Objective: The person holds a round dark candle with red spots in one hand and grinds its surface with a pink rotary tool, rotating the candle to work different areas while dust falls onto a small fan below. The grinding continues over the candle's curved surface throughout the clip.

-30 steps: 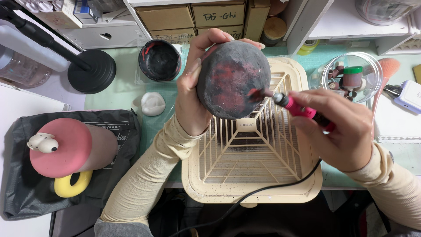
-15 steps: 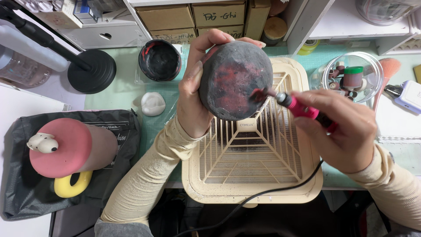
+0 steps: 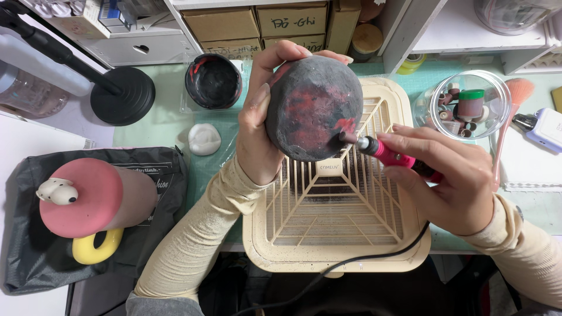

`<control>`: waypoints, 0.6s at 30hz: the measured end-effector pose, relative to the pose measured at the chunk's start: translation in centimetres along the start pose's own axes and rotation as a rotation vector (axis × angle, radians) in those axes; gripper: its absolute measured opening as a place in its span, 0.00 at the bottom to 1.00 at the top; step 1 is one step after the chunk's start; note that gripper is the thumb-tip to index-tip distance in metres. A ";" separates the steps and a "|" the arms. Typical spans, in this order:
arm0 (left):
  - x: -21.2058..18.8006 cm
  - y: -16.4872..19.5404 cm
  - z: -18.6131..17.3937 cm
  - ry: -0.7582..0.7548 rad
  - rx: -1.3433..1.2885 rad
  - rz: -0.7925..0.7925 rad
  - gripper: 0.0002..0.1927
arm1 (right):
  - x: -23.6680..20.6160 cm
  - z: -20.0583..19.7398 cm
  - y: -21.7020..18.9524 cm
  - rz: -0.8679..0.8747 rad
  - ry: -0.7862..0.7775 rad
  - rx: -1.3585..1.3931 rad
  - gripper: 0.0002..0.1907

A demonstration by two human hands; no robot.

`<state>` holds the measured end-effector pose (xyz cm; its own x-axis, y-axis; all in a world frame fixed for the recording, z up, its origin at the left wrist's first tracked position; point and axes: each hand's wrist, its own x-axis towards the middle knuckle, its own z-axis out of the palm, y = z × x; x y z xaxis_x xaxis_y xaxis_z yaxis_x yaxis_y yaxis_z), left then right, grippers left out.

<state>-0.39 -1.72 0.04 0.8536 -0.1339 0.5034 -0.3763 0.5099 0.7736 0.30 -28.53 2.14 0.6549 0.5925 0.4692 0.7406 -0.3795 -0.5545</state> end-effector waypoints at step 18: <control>0.0 0.2 0.2 0.005 -0.016 -0.001 0.18 | -0.4 0.5 0.4 -0.043 0.039 0.045 0.21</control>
<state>-0.56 -1.83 0.23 0.8558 -0.1302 0.5007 -0.3696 0.5232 0.7679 0.26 -28.56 1.44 0.6284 0.5791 0.5194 0.7614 -0.3211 -0.5632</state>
